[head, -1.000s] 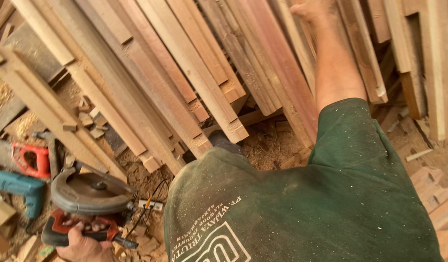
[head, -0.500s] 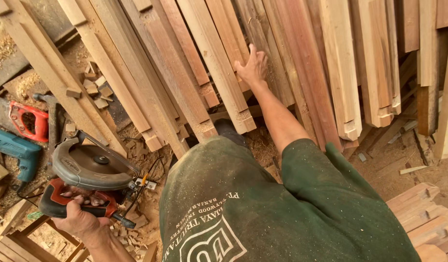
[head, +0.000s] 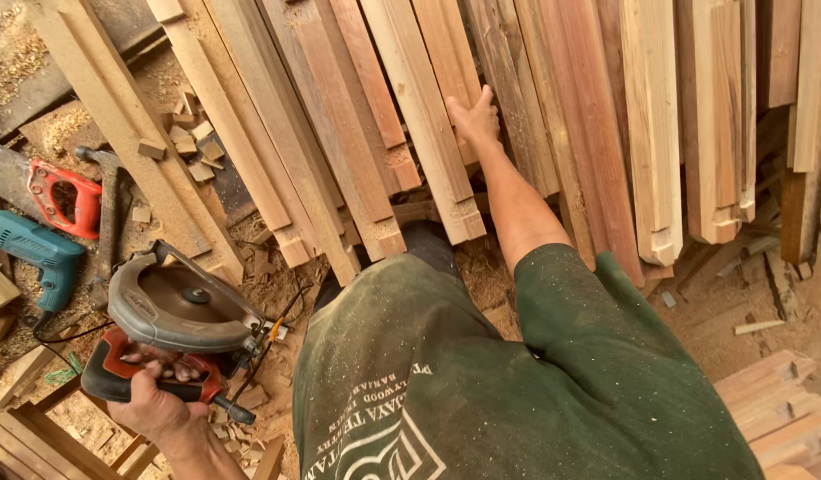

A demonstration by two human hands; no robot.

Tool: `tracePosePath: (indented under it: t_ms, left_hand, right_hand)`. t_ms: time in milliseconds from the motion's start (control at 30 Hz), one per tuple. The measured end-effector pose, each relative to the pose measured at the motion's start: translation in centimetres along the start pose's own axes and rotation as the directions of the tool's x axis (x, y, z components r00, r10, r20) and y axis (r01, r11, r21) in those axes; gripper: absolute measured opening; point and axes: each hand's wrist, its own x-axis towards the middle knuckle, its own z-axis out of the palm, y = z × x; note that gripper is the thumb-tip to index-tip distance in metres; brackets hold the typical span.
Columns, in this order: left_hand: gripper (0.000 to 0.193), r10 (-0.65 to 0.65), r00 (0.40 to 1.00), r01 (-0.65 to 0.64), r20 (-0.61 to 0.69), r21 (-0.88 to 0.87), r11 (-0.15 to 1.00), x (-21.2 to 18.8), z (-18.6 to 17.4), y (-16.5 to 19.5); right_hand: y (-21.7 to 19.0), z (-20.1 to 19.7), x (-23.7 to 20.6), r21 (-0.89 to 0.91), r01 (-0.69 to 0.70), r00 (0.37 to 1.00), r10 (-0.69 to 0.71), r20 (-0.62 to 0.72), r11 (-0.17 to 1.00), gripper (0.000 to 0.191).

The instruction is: The person uses a circular saw to cut multiple wooden planks in a workshop. They pick up each plank, position it, make a cut, and then place the cut piece aside. The process is repeated for several planks.

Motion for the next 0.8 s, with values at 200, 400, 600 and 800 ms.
tracePosePath:
  t_ms: [200, 400, 600, 800]
  left_hand:
    - [0.016, 0.006, 0.998, -0.005, 0.056, -0.016, 1.0, 1.1, -1.0, -0.2]
    - [0.013, -0.01, 0.996, 0.015, 0.085, -0.05, 0.999, 1.3, -1.8, 0.3]
    - [0.037, 0.033, 0.993, -0.031, 0.113, -0.024, 0.999, 2.5, -2.2, -0.3]
    - [0.045, 0.09, 0.986, -0.084, 0.139, -0.05, 0.995, 4.2, -2.0, 1.5]
  right_hand:
    - [-0.1, -1.4, 2.0, 0.09, 0.101, 0.995, -0.1, -0.016, 0.991, 0.095]
    - [-1.4, -1.8, 1.1, 0.011, 0.07, 0.986, -0.067, -0.153, 0.997, 0.078]
    - [-3.0, -2.8, -0.4, 0.024, 0.073, 0.974, -0.066, -0.219, 0.997, 0.072]
    - [3.1, -7.3, -7.0, -0.033, 0.249, 0.943, -0.25, -0.218, 0.968, 0.071]
